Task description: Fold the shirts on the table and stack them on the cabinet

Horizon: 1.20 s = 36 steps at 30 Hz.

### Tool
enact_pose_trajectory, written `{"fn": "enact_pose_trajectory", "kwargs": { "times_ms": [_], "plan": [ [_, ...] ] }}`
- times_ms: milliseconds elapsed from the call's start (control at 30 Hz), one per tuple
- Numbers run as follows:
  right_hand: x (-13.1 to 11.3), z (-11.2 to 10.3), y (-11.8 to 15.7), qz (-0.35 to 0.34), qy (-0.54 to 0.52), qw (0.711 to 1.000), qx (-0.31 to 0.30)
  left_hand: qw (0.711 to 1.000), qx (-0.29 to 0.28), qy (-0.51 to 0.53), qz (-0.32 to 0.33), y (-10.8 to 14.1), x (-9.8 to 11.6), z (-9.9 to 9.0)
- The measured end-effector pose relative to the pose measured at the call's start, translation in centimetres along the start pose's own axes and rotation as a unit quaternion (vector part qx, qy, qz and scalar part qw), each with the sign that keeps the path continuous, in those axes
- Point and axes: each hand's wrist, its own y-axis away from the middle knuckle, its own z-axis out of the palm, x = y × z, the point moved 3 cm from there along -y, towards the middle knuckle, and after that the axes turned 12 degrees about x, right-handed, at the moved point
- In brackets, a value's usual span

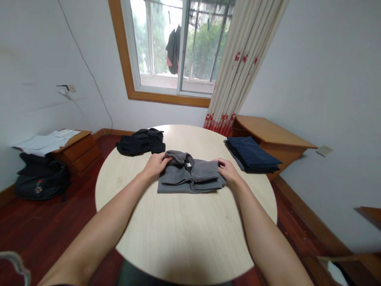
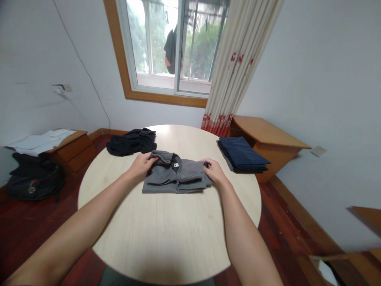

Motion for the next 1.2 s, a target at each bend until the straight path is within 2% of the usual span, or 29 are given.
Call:
{"fn": "enact_pose_trajectory", "kwargs": {
  "times_ms": [100, 167, 233, 300, 333, 400, 467, 533, 600, 667, 767, 900, 967, 1067, 1200],
  "plan": [
    [-0.9, -0.4, 0.0, 0.015, -0.022, 0.999, -0.025, 0.990, 0.056, 0.120, -0.044, -0.6, 0.0, -0.8],
    [-1.0, -0.6, -0.1, 0.027, -0.038, 0.999, -0.020, 0.963, 0.132, 0.210, -0.105, -1.2, -1.0, -1.7],
    [-0.7, -0.8, -0.2, 0.034, -0.039, 0.998, 0.019, 0.933, 0.193, 0.255, -0.165, -1.7, -2.6, -2.4],
    [-0.1, -0.8, -0.3, 0.030, -0.015, 0.998, 0.048, 0.923, 0.219, 0.231, -0.217, -1.8, -4.2, -2.7],
    [0.2, -0.7, -0.3, 0.029, 0.002, 0.998, 0.059, 0.928, 0.225, 0.195, -0.226, -1.8, -4.8, -2.9],
    [0.9, -0.6, -0.1, 0.037, 0.033, 0.996, 0.079, 0.953, 0.225, 0.092, -0.179, -1.6, -5.1, -3.1],
    [1.3, -0.6, -0.1, 0.049, 0.045, 0.991, 0.114, 0.978, 0.198, -0.014, -0.061, -1.3, -4.2, -2.9],
    [1.1, -0.6, -0.1, 0.044, 0.045, 0.987, 0.148, 0.986, 0.135, -0.081, 0.055, -0.8, -2.8, -2.0],
    [0.7, -0.7, -0.2, 0.024, 0.042, 0.984, 0.169, 0.985, 0.053, -0.103, 0.131, -0.1, -1.5, -0.6],
    [0.1, -0.5, -0.2, 0.005, 0.032, 0.985, 0.168, 0.977, -0.024, -0.110, 0.179, 0.7, -0.5, 1.0],
    [-0.5, 0.2, -0.1, 0.003, 0.016, 0.994, 0.111, 0.963, -0.116, -0.138, 0.202, 1.8, 0.1, 2.9],
    [-1.1, 1.7, 0.6, 0.026, 0.015, 1.000, 0.000, 0.950, -0.191, -0.187, 0.163, 2.5, -0.2, 3.8],
    [-1.5, 2.3, 1.1, 0.045, 0.001, 0.998, -0.041, 0.948, -0.202, -0.193, 0.155, 2.6, -0.2, 3.8],
    [-2.1, 2.9, 1.9, 0.102, -0.047, 0.989, -0.095, 0.949, -0.188, -0.185, 0.173, 2.5, 0.2, 3.7],
    [-2.7, 3.0, 2.3, 0.144, -0.081, 0.982, -0.088, 0.950, -0.166, -0.192, 0.180, 2.5, 0.6, 3.7]
  ]
}}
